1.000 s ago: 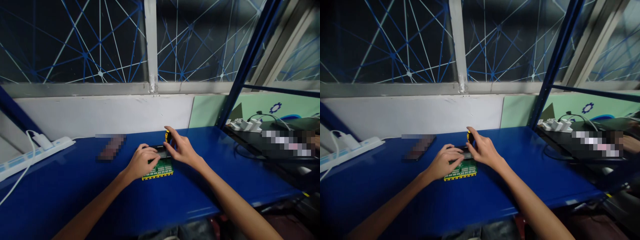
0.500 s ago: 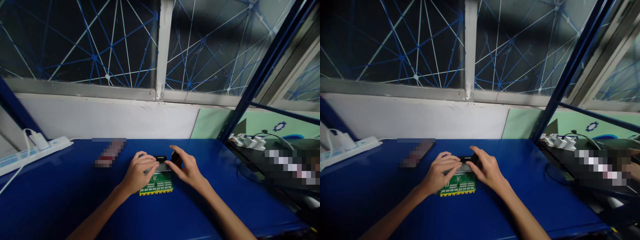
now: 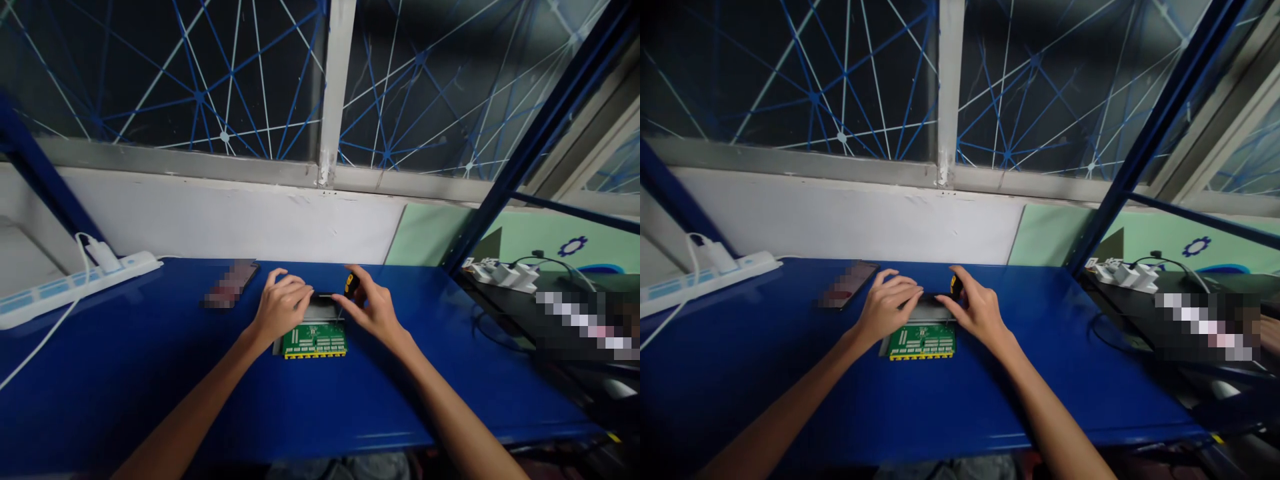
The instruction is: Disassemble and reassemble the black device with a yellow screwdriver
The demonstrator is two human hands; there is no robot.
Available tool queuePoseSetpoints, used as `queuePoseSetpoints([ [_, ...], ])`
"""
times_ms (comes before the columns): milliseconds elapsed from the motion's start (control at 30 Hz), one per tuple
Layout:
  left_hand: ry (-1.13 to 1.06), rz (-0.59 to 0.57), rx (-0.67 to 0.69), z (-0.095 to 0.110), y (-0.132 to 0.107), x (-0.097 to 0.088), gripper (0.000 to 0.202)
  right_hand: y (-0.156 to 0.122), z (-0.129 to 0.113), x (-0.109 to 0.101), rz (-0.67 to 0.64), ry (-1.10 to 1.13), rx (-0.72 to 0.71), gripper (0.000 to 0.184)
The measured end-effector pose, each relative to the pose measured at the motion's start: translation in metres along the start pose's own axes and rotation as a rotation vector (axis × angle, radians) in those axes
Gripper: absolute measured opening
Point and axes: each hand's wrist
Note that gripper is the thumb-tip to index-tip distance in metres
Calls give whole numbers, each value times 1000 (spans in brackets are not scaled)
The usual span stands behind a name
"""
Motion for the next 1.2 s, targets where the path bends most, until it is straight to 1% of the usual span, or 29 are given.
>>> queuePoseSetpoints([
  [100, 22, -42, 10, 0, -4, 1, 21, -1, -2, -1, -21, 31, 29, 53],
  [200, 39, -95, 26, 2, -7, 1, 22, 0, -4, -2, -29, 52, 16, 54],
  [333, 14, -91, 45, 3, -10, 1, 22, 5, -12, 0, 37, -66, 32, 48],
  [467, 1, -86, 29, 3, -13, 1, 23, 10, -20, 2, 14, -150, 42, 46],
  [600, 6, -90, 19, 1, -14, 1, 23, 20, -21, 2, 38, -214, 71, 40],
  [733, -10, -85, 17, 2, -14, 1, 22, 28, -25, 4, 29, -279, 47, 35],
  [867, -21, -87, 24, 5, -14, 3, 22, 20, -28, 5, 51, -256, 42, 36],
  [1067, -75, -125, -14, 7, -18, 13, 22, 8, -24, 3, 98, -187, -31, 38],
  [1200, -127, -154, -53, 4, -20, 19, 24, 7, -22, 1, 56, -186, -16, 41],
])
Point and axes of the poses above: each hand's wrist, its own y-axis towards the middle knuckle, its own x-axis out of the palm, z = x × y, and after that the axes turned 10 degrees about -z, right-handed
